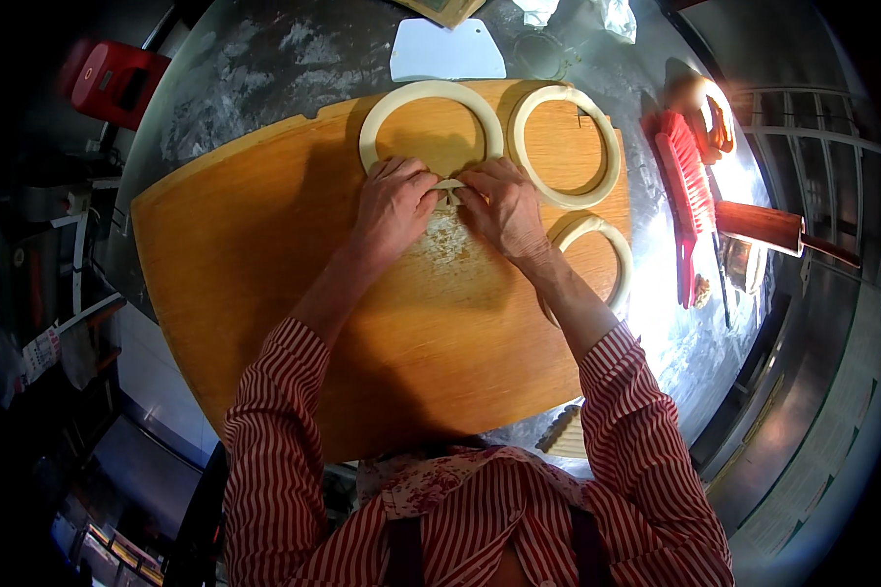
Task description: The person shapes long strips of dough into circular rings by hand. They place the formed rings onto a wooden board, arranging them in rows. The person repeatedly picks up dough strips, rolls them into circles, and places them on the board.
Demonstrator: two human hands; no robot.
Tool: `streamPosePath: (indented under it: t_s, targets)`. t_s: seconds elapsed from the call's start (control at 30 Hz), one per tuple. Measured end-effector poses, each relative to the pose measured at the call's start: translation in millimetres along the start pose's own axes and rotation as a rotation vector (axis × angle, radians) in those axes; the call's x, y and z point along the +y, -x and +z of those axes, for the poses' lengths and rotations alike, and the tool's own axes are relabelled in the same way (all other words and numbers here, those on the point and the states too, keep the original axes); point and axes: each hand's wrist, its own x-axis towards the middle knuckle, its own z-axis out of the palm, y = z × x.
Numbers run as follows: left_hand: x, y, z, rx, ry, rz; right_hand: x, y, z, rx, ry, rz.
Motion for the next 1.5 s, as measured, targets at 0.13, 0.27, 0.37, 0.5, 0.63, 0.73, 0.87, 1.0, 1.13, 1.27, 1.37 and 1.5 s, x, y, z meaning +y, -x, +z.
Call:
streamPosePath:
  t_s: [0.13,0.27,0.37,0.5,0.63,0.73,0.87,1.0,1.13,1.27,1.37,1.5]
  targets:
    - [-1.3,1.5,3.4,0.022,-0.005,0.028,0.9,0.7,3.9,0.021,-0.009,-0.019]
    - [-3.4,2.5,6.6,0.059,-0.027,0.076,1.2,0.6,5.2,0.026,0.041,-0.079]
    - [-2.4,2.4,6.4,0.049,-0.024,0.076,-0.8,-0.5,3.9,0.003,0.071,-0.113]
    - [-1.6,0.7,6.8,0.033,-0.057,0.101,-0.8,-2.3,2.4,-0.03,0.104,-0.149]
    - [-2.9,-0.5,3.5,-0.032,-0.046,0.047,-1.0,-6.5,-3.1,-0.11,0.068,-0.118]
    - [-0.9,-4.7,-12.4,-0.147,0.009,-0.084,-2.6,-8.1,-13.9,-0.122,0.012,-0.091]
    - [4.0,-11.7,-27.4,-0.252,0.032,-0.174,-8.0,-11.3,-12.2,-0.109,-0.026,-0.148]
    - [3.2,-8.6,-25.3,-0.228,0.055,-0.134,-5.4,-13.4,-3.5,-0.112,0.047,-0.193]
    - [1.2,-4.2,-19.5,-0.153,0.072,-0.113,1.0,-14.6,2.3,-0.116,0.077,-0.241]
    - [-1.8,10.2,-18.5,-0.049,0.164,-0.01,-14.5,-9.7,-12.8,-0.013,0.015,-0.145]
    - [-3.6,20.3,-17.6,-0.013,0.096,0.108,-5.7,12.4,-22.8,-0.034,0.047,-0.19]
    - [-1.2,13.4,-16.2,-0.012,0.02,0.142,-7.2,18.5,-16.6,-0.032,0.106,-0.15]
